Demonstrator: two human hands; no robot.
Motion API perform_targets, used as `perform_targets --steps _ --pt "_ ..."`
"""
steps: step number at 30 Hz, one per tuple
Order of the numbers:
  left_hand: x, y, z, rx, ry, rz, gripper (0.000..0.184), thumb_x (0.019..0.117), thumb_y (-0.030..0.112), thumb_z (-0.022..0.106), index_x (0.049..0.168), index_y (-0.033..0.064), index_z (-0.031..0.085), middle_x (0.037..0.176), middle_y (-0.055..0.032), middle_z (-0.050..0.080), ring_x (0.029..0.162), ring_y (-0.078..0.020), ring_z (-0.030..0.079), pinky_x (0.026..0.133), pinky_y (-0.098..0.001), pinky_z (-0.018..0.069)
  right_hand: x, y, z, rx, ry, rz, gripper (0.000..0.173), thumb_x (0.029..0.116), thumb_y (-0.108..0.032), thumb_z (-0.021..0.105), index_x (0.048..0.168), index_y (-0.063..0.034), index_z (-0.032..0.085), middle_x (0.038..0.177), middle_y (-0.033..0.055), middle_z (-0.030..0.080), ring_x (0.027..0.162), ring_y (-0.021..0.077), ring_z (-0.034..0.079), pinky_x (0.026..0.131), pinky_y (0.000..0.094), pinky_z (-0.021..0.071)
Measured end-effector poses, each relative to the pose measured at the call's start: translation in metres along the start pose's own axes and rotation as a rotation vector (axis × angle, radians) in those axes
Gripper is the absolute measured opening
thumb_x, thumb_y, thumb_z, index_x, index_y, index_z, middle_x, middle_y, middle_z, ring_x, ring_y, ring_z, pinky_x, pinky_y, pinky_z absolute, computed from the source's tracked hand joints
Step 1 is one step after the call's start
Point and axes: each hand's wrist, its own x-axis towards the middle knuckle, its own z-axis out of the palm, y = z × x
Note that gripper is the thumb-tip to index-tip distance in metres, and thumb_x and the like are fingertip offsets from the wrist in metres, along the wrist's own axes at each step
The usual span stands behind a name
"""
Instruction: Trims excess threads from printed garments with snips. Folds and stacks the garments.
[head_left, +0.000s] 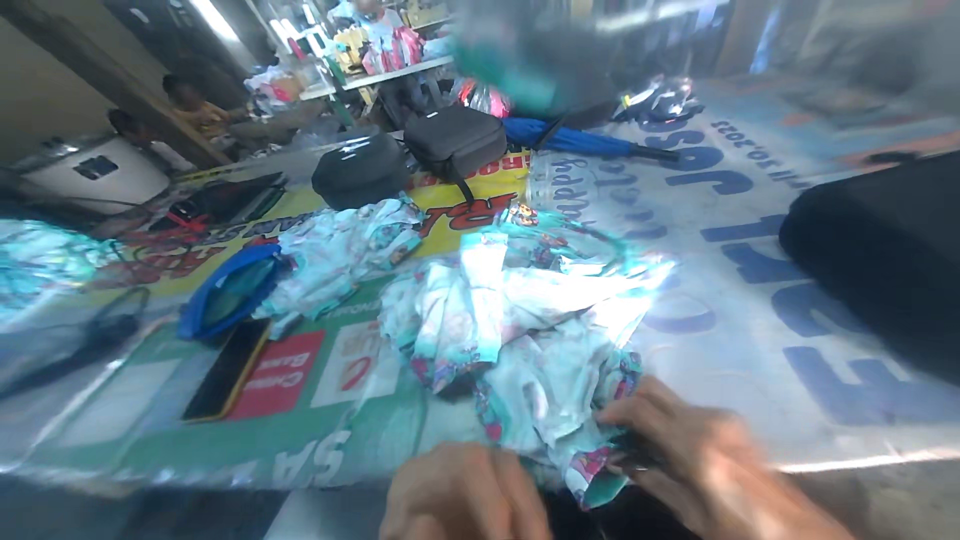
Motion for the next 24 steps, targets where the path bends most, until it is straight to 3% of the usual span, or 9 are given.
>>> perform_targets --steps 2,3,6,8,12,14,17,20,24 --pt "-0.005 -0.014 -0.006 0.454 0.001 0.003 0.029 0.1032 0.042 0.057 0.104 0.014 0.066 0.095 0.0015 0.07 0.091 -0.0076 0.069 0.081 -0.0248 0.0578 0.001 0.003 0.006 -0.074 0.043 -0.043 0.014 0.0925 -0.031 0.066 0.098 -0.0185 0.07 0.094 0.004 0.064 0.066 0.0108 0.062 0.046 0.0257 0.0473" --pt "-0.007 -0.02 -0.005 0.736 0.014 -0.003 0.029 0.0988 0.041 0.065 0.108 0.0141 0.063 0.102 0.0011 0.068 0.099 -0.0059 0.065 0.088 -0.0229 0.0547 0.002 0.003 0.006 -0.042 0.048 -0.052 0.013 0.0938 -0.029 0.065 0.098 -0.0176 0.069 0.098 0.0046 0.065 0.071 0.0104 0.063 0.049 0.0249 0.0489" --pt "-0.01 -0.041 0.011 1.376 0.114 0.003 0.041 0.0894 0.048 0.071 0.109 0.0129 0.063 0.106 -0.0067 0.069 0.102 -0.0148 0.065 0.083 -0.0304 0.0537 0.007 -0.004 0.0 0.02 0.086 -0.09 0.013 0.0973 -0.025 0.061 0.101 -0.0132 0.065 0.1 0.0049 0.069 0.082 0.0094 0.067 0.06 0.0226 0.0535" --pt "-0.007 -0.05 0.016 1.434 0.209 0.024 0.03 0.0913 0.036 0.068 0.107 0.0113 0.063 0.102 -0.006 0.068 0.098 -0.012 0.065 0.081 -0.0258 0.053 0.011 -0.017 -0.004 -0.026 0.147 -0.148 0.013 0.1003 -0.024 0.06 0.101 -0.0111 0.064 0.089 0.0049 0.068 0.076 0.0105 0.065 0.06 0.0225 0.0519" --pt "0.003 -0.055 0.017 0.99 0.423 0.159 0.012 0.096 0.005 0.058 0.105 0.0038 0.066 0.1 -0.0022 0.071 0.093 -0.0015 0.067 0.082 -0.0156 0.0561 0.016 -0.041 0.002 -0.134 0.255 -0.261 0.008 0.1014 -0.019 0.061 0.102 -0.0112 0.064 0.089 0.0063 0.07 0.079 0.0145 0.067 0.064 0.0242 0.053" --pt "0.006 -0.053 0.018 0.618 0.491 0.157 0.015 0.0998 0.007 0.056 0.109 0.009 0.067 0.104 0.0021 0.072 0.093 -0.002 0.068 0.081 -0.0181 0.0574 0.016 -0.045 0.008 -0.184 0.272 -0.254 0.008 0.102 -0.017 0.059 0.106 -0.0115 0.063 0.094 0.0074 0.07 0.08 0.0147 0.067 0.063 0.0244 0.0525" --pt "0.008 -0.053 0.015 0.169 0.556 0.174 0.014 0.0987 0.017 0.064 0.11 0.0143 0.071 0.103 -0.0002 0.072 0.094 -0.0077 0.07 0.085 -0.0259 0.0591 0.012 -0.039 0.01 -0.214 0.275 -0.148 0.011 0.0982 -0.017 0.061 0.108 -0.0119 0.063 0.097 0.007 0.07 0.078 0.0131 0.067 0.06 0.0245 0.0527" --pt "0.011 -0.052 0.016 -0.039 0.594 0.169 0.013 0.0962 0.014 0.068 0.107 0.0121 0.073 0.1 -0.0036 0.073 0.09 -0.0092 0.071 0.08 -0.0267 0.0608 0.008 -0.033 0.003 -0.109 0.233 -0.076 0.016 0.0917 -0.016 0.068 0.106 -0.0091 0.064 0.096 0.0087 0.07 0.078 0.0124 0.067 0.062 0.0237 0.0543" --pt "0.015 -0.052 0.018 -0.154 0.617 0.106 0.011 0.0943 0.013 0.069 0.104 0.0106 0.074 0.095 -0.0043 0.073 0.082 -0.0075 0.071 0.072 -0.0238 0.0601 0.011 -0.035 0.0 0.083 0.299 -0.137 0.016 0.0981 -0.022 0.068 0.102 -0.0069 0.063 0.096 0.0073 0.065 0.085 0.0058 0.063 0.072 0.0139 0.0518"
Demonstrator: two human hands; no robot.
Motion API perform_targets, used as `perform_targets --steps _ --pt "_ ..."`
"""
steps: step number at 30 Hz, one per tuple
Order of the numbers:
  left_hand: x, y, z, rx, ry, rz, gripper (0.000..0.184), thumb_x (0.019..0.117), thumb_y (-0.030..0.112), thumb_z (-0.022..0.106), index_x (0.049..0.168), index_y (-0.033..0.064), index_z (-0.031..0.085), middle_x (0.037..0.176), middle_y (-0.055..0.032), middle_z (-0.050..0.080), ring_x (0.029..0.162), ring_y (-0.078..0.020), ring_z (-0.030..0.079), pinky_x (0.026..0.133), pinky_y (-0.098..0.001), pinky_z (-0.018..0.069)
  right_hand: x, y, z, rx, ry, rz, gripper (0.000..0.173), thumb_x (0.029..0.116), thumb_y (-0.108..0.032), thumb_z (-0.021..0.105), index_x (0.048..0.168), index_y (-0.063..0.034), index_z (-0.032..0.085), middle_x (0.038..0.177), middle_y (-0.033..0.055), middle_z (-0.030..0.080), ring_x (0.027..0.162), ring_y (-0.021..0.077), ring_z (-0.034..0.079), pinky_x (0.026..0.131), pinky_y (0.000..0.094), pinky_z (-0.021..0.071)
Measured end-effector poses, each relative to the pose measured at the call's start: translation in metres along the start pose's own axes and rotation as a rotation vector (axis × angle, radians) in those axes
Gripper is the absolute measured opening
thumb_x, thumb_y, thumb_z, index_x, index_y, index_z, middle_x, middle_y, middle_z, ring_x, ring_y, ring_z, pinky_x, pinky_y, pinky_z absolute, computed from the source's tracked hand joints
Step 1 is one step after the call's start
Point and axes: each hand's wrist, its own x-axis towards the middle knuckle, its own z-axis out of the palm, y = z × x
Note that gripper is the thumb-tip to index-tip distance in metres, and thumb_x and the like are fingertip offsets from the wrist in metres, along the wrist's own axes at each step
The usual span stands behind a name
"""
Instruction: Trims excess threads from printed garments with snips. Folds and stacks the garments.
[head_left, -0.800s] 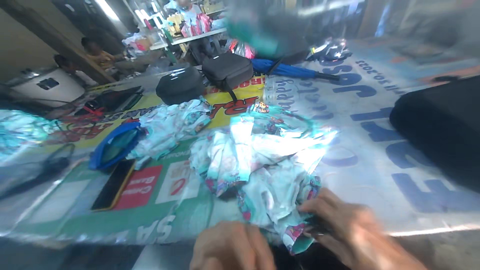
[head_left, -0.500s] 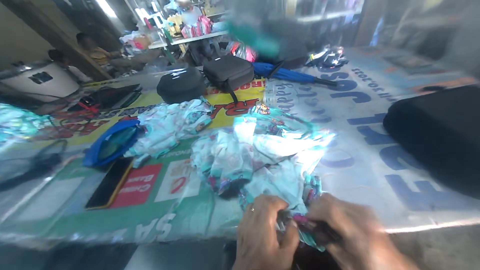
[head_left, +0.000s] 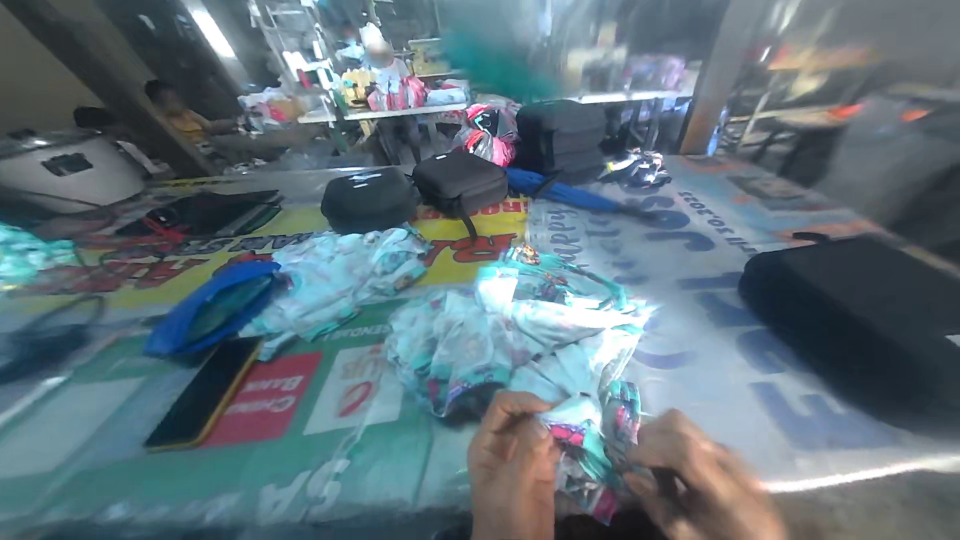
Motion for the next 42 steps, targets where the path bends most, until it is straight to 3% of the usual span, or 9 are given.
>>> perform_targets --steps 4,9,14,20,23,26,29,36,42 --pt "0.0 0.0 0.006 0.024 -0.011 -0.009 0.012 0.0932 0.012 0.071 0.104 0.0101 0.076 0.093 -0.0042 0.074 0.081 -0.0071 0.072 0.073 -0.0237 0.0605 0.024 -0.009 0.001 -0.11 0.061 -0.136 0.013 0.0999 -0.02 0.067 0.11 -0.0116 0.066 0.099 0.0053 0.062 0.088 0.0056 0.062 0.074 0.0127 0.0511" --pt "-0.004 0.004 0.015 0.035 0.067 -0.093 0.016 0.0947 -0.002 0.06 0.1 0.005 0.074 0.084 -0.0062 0.073 0.068 -0.0051 0.068 0.063 -0.0205 0.0576 0.036 -0.002 0.01 -0.417 0.042 -0.324 0.011 0.1021 -0.02 0.055 0.102 -0.016 0.064 0.09 0.0042 0.064 0.071 0.0142 0.058 0.059 0.0251 0.0439" --pt "-0.007 -0.003 0.012 0.056 0.073 -0.102 0.01 0.0926 0.008 0.071 0.102 0.0089 0.075 0.091 -0.0044 0.073 0.075 -0.0055 0.069 0.067 -0.0212 0.0584 0.035 0.012 0.013 0.214 0.004 -0.042 0.019 0.1051 -0.024 0.058 0.098 -0.0076 0.061 0.093 0.0024 0.06 0.088 0.0002 0.06 0.077 0.0107 0.0507" --pt "-0.007 -0.001 0.015 0.064 0.071 -0.045 0.012 0.0948 0.01 0.069 0.106 0.0114 0.074 0.096 -0.0046 0.074 0.084 -0.0074 0.071 0.076 -0.0243 0.0602 0.04 0.018 0.002 0.654 -0.111 0.143 0.019 0.1062 -0.024 0.057 0.098 -0.008 0.061 0.091 -0.0021 0.059 0.072 -0.0044 0.057 0.062 0.0109 0.051" --pt "-0.008 0.0 0.015 0.069 0.085 -0.017 0.013 0.0954 0.009 0.067 0.106 0.0116 0.075 0.097 -0.0044 0.074 0.084 -0.0062 0.071 0.074 -0.0223 0.059 0.041 0.02 -0.007 0.759 -0.175 0.128 0.023 0.1082 -0.028 0.052 0.096 -0.0104 0.059 0.088 -0.0038 0.057 0.075 -0.0042 0.056 0.066 0.0126 0.05" --pt "-0.008 -0.002 0.012 0.08 0.099 0.003 0.012 0.0954 0.01 0.068 0.106 0.0105 0.074 0.098 -0.0044 0.074 0.086 -0.0063 0.07 0.076 -0.0225 0.0588 0.042 0.018 -0.008 0.61 -0.122 0.042 0.03 0.1075 -0.025 0.054 0.084 -0.0055 0.057 0.078 0.0026 0.056 0.075 0.002 0.057 0.07 0.0163 0.0476" --pt "-0.009 -0.002 0.012 0.082 0.107 0.007 0.013 0.0946 0.01 0.069 0.107 0.0097 0.074 0.098 -0.0043 0.074 0.086 -0.0066 0.071 0.078 -0.024 0.0598 0.048 0.015 -0.005 0.271 -0.129 -0.058 0.014 0.1017 -0.018 0.064 0.101 -0.0047 0.069 0.094 0.0056 0.068 0.091 0.0038 0.065 0.08 0.0136 0.0526" --pt "-0.005 -0.001 0.015 0.098 0.102 -0.042 0.017 0.0938 0.012 0.071 0.111 0.007 0.072 0.097 -0.0048 0.075 0.087 -0.0073 0.071 0.079 -0.0256 0.0598 0.052 0.026 0.0 -0.135 -0.15 -0.243 0.007 0.0991 -0.017 0.063 0.1 -0.0132 0.069 0.09 0.0056 0.07 0.077 0.0136 0.064 0.063 0.0243 0.0482" --pt "-0.007 -0.007 0.021 0.056 0.168 -0.082 0.012 0.092 0.007 0.072 0.103 0.0047 0.069 0.085 -0.0065 0.072 0.076 -0.0088 0.07 0.073 -0.0256 0.0601 0.041 0.024 0.008 0.377 -0.142 -0.006 0.008 0.098 -0.01 0.065 0.095 -0.0028 0.065 0.091 0.0062 0.066 0.088 0.0032 0.063 0.077 0.0129 0.0522"
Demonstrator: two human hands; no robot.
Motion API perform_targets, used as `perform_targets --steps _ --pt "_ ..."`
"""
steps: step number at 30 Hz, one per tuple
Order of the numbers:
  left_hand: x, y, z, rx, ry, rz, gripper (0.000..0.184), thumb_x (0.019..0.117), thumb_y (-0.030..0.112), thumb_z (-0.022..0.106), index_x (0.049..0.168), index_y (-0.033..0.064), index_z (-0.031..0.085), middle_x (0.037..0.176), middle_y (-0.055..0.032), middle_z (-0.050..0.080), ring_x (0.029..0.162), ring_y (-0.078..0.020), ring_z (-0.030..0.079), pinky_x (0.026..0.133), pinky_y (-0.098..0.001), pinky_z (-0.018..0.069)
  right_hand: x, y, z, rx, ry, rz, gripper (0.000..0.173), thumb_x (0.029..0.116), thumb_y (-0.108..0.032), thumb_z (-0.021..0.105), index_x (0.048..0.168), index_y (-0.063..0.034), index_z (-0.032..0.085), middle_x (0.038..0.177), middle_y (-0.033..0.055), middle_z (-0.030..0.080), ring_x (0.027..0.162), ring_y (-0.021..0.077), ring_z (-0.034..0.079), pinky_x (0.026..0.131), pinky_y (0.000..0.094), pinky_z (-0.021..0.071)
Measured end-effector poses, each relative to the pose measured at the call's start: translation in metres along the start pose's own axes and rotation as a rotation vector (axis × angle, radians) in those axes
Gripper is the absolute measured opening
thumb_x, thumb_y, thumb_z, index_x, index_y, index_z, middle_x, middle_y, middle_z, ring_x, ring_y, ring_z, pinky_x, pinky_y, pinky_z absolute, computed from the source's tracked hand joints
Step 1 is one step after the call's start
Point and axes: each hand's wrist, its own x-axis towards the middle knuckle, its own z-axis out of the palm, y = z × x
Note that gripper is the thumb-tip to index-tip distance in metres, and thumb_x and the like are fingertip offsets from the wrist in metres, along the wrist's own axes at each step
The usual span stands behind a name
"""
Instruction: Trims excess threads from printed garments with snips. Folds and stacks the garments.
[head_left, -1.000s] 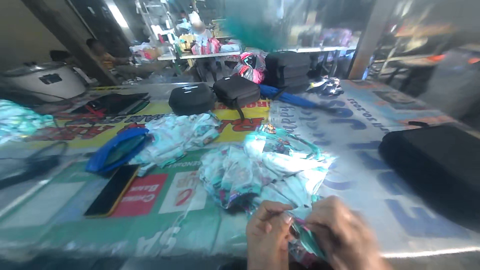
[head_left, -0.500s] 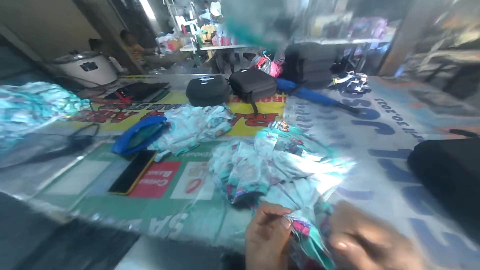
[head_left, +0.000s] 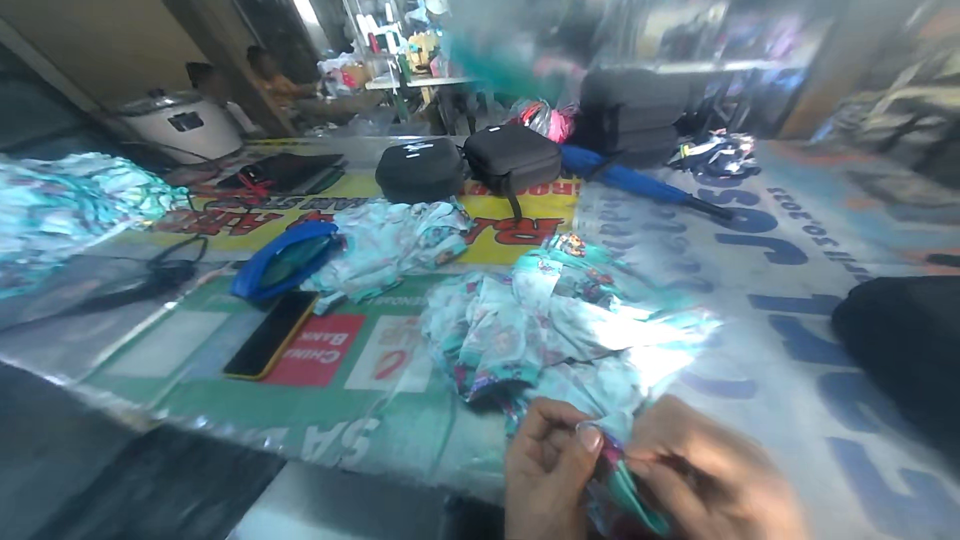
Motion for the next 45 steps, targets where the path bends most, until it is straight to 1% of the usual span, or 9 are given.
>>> perform_targets --steps 5,11,17,22,25,27,29,35,45 --pt "-0.006 0.002 -0.006 0.05 -0.028 0.017 0.011 0.0916 0.007 0.073 0.102 0.007 0.071 0.088 -0.0046 0.073 0.079 -0.0068 0.07 0.074 -0.0236 0.0599 -0.004 -0.003 0.004 0.224 -0.015 0.152 0.007 0.0983 -0.009 0.062 0.099 -0.0027 0.062 0.089 0.0024 0.06 0.076 -0.0032 0.058 0.066 0.0094 0.0497" --pt "-0.002 0.001 -0.013 0.021 -0.037 0.048 0.011 0.094 0.006 0.069 0.105 0.007 0.069 0.09 -0.0059 0.072 0.08 -0.0079 0.071 0.074 -0.0242 0.0599 -0.009 -0.006 0.003 0.443 0.012 0.179 0.007 0.1023 -0.015 0.061 0.101 -0.0083 0.063 0.093 -0.004 0.064 0.081 -0.0041 0.061 0.07 0.0126 0.0533" --pt "-0.001 0.001 -0.014 -0.038 -0.017 0.033 0.01 0.0945 0.008 0.069 0.105 0.0064 0.069 0.092 -0.0076 0.072 0.082 -0.0091 0.071 0.075 -0.0253 0.0601 -0.014 -0.024 -0.003 -0.318 -0.008 0.247 0.011 0.0928 -0.011 0.068 0.099 -0.0028 0.066 0.085 0.0087 0.067 0.069 0.0063 0.061 0.059 0.0177 0.0496" --pt "-0.001 -0.001 -0.014 -0.059 0.0 0.05 0.012 0.0941 0.009 0.071 0.106 0.0063 0.069 0.093 -0.0081 0.073 0.084 -0.0091 0.072 0.075 -0.0245 0.0601 -0.015 -0.029 -0.005 -0.336 -0.014 0.261 0.028 0.0929 -0.028 0.074 0.1 -0.0026 0.065 0.08 0.0077 0.066 0.065 0.0051 0.058 0.056 0.0175 0.0475" --pt "0.0 0.0 -0.013 -0.069 0.024 0.054 0.011 0.0945 0.009 0.07 0.105 0.0059 0.068 0.092 -0.0095 0.073 0.08 -0.0098 0.072 0.07 -0.0248 0.0605 -0.014 -0.028 0.001 -0.428 -0.105 0.165 0.03 0.0932 -0.033 0.074 0.101 -0.0048 0.066 0.087 0.0106 0.068 0.068 0.0136 0.063 0.055 0.0269 0.0502" --pt "0.002 0.002 -0.013 -0.083 0.019 0.058 0.011 0.0946 0.008 0.069 0.105 0.005 0.068 0.093 -0.01 0.073 0.082 -0.0112 0.073 0.073 -0.0274 0.0621 -0.016 -0.019 0.002 -0.366 -0.111 0.131 0.012 0.0956 -0.019 0.068 0.099 -0.0074 0.068 0.092 0.0087 0.068 0.078 0.0124 0.065 0.062 0.0241 0.0526" --pt "0.003 0.003 -0.016 -0.084 -0.002 0.075 0.011 0.094 0.008 0.07 0.105 0.0055 0.068 0.095 -0.0088 0.073 0.084 -0.0105 0.073 0.075 -0.0266 0.0617 -0.016 -0.01 -0.003 -0.104 -0.074 0.137 0.017 0.101 -0.02 0.065 0.097 -0.004 0.067 0.094 0.0066 0.066 0.088 0.006 0.063 0.075 0.0168 0.0527" --pt "0.0 -0.003 -0.026 0.15 -0.12 0.212 0.014 0.0952 0.012 0.07 0.109 0.0116 0.069 0.101 -0.0025 0.072 0.092 -0.0061 0.07 0.082 -0.0224 0.0581 -0.013 -0.015 0.007 -0.079 0.049 0.191 0.03 0.0924 -0.025 0.077 0.11 -0.003 0.066 0.096 0.0054 0.066 0.077 -0.0016 0.06 0.065 0.0111 0.051" --pt "-0.011 -0.009 -0.024 0.332 -0.214 0.393 0.014 0.0982 0.007 0.064 0.111 0.0128 0.067 0.104 -0.0002 0.073 0.097 -0.005 0.069 0.086 -0.0206 0.0567 -0.02 -0.019 0.006 -0.078 0.098 0.025 0.006 0.0969 -0.008 0.066 0.095 -0.003 0.066 0.094 0.0054 0.066 0.093 0.0048 0.063 0.082 0.015 0.0525"
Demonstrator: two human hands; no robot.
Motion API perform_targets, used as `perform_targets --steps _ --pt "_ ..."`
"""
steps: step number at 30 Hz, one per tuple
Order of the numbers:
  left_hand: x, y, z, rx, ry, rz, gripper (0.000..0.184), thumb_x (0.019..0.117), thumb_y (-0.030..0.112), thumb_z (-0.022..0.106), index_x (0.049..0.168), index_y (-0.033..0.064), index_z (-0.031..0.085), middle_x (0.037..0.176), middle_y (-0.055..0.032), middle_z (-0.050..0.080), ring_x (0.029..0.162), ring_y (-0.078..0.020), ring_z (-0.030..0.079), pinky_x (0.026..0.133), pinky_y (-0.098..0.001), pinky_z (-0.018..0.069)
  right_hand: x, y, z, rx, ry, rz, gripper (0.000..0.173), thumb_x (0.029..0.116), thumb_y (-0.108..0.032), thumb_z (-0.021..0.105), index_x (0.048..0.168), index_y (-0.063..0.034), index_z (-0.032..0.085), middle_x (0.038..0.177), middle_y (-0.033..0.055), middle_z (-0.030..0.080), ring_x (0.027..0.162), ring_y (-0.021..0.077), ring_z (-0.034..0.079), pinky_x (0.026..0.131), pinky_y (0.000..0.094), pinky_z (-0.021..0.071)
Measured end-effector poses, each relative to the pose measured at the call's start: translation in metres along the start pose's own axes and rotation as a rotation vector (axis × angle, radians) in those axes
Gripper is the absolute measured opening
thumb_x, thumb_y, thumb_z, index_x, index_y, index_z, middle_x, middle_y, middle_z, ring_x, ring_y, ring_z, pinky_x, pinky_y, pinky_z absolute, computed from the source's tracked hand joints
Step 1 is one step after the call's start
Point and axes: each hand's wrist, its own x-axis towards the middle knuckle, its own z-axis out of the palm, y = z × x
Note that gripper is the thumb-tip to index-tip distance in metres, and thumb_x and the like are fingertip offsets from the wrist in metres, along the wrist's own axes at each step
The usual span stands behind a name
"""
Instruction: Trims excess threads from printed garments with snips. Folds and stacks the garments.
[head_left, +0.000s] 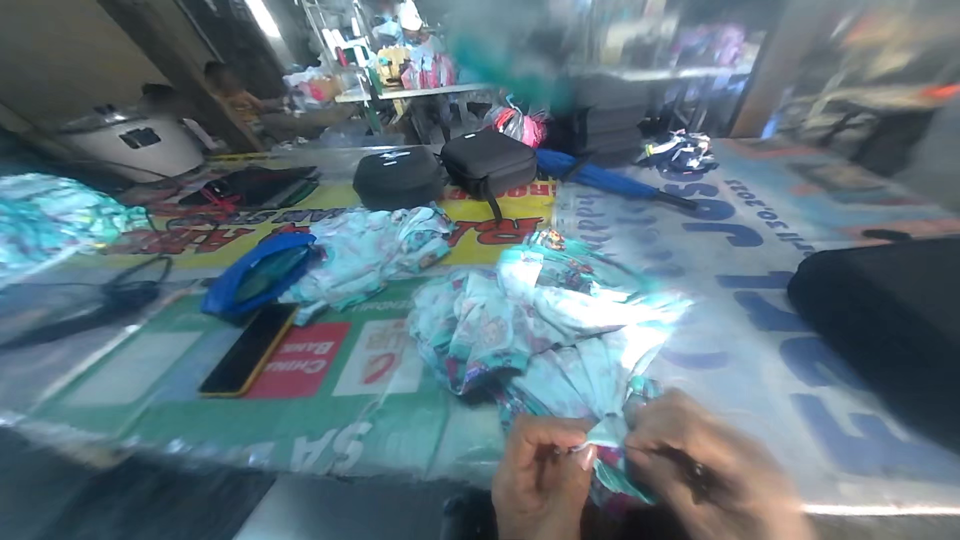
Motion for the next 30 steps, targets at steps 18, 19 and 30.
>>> perform_targets --steps 18,19,30 --pt "0.002 0.004 0.002 -0.297 0.15 -0.241 0.012 0.0943 0.006 0.068 0.106 0.0094 0.07 0.098 -0.0057 0.073 0.091 -0.009 0.071 0.083 -0.0257 0.0592 -0.011 -0.021 -0.02 -0.34 -0.13 0.198 0.031 0.0928 -0.025 0.072 0.114 -0.0028 0.063 0.093 0.0126 0.071 0.075 0.0134 0.066 0.064 0.0268 0.0543" --pt "0.003 0.005 0.003 -0.322 0.16 -0.25 0.012 0.0941 0.005 0.068 0.106 0.0087 0.07 0.098 -0.0064 0.073 0.09 -0.0094 0.071 0.083 -0.0262 0.0594 -0.011 -0.019 -0.019 -0.378 -0.11 0.186 0.029 0.0935 -0.025 0.072 0.111 -0.0036 0.066 0.094 0.012 0.071 0.075 0.0133 0.065 0.063 0.0267 0.0533" --pt "0.0 0.006 0.006 -0.355 0.169 -0.262 0.014 0.0923 0.004 0.07 0.106 0.008 0.071 0.098 -0.0073 0.073 0.09 -0.0097 0.072 0.081 -0.0259 0.06 -0.005 -0.01 -0.002 -0.33 -0.045 0.058 0.016 0.0989 -0.023 0.068 0.106 -0.0089 0.07 0.1 0.0059 0.073 0.088 0.0076 0.068 0.071 0.0218 0.054"
